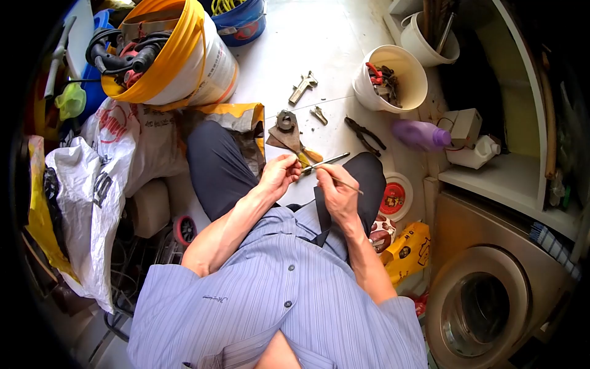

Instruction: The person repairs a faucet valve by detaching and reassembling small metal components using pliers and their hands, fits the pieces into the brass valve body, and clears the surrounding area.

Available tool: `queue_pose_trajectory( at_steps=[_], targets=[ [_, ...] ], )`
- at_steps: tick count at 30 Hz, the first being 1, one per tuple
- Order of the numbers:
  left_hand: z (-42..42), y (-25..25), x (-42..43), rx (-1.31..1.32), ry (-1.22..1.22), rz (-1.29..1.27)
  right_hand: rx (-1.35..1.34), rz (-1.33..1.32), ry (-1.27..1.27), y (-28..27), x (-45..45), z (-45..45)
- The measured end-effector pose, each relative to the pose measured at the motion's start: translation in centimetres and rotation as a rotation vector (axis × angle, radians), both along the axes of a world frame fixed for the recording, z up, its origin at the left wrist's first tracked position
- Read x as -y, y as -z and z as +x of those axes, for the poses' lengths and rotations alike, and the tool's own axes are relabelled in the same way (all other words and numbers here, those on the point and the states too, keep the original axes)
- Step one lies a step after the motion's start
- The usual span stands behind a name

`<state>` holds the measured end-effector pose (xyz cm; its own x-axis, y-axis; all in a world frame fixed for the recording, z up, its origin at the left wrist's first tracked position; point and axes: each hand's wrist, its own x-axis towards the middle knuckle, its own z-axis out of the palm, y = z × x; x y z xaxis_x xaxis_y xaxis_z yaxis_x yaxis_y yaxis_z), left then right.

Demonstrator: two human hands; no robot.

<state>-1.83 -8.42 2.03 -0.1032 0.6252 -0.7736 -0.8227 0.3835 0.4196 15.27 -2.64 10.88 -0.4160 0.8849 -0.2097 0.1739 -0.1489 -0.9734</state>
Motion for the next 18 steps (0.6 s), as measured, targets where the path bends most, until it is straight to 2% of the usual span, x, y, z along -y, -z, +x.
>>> queue_pose_trajectory(
  at_steps=[1, 6, 9, 13, 15, 17, 18],
  targets=[
    [0.0, 0.1, 0.0, 0.008, 0.010, 0.023, 0.018, 0.077, -0.024, 0.9, 0.1, -0.8],
    [0.3, 1.6, 0.6, -0.075, -0.039, -0.089, -0.007, -0.098, -0.085, 5.4, -0.3, -2.4],
    [0.4, 2.6, 0.4, -0.077, -0.126, -0.135, 0.047, -0.048, -0.221, 6.3, -2.1, -3.5],
    [0.4, 3.2, -0.7, -0.051, -0.166, -0.153, 0.070, -0.125, -0.229, 8.8, -3.8, -5.2],
    [0.4, 4.5, -0.6, -0.058, -0.152, -0.194, 0.147, -0.061, -0.251, 11.0, -3.8, -5.5],
    [0.1, 7.3, 0.2, -0.162, 0.025, -0.288, 0.207, -0.127, -0.290, 12.5, -3.6, -5.9],
    [0.4, 8.8, 0.1, -0.161, 0.021, -0.288, 0.224, -0.046, -0.250, 12.9, -3.5, -6.2]
  ],
)
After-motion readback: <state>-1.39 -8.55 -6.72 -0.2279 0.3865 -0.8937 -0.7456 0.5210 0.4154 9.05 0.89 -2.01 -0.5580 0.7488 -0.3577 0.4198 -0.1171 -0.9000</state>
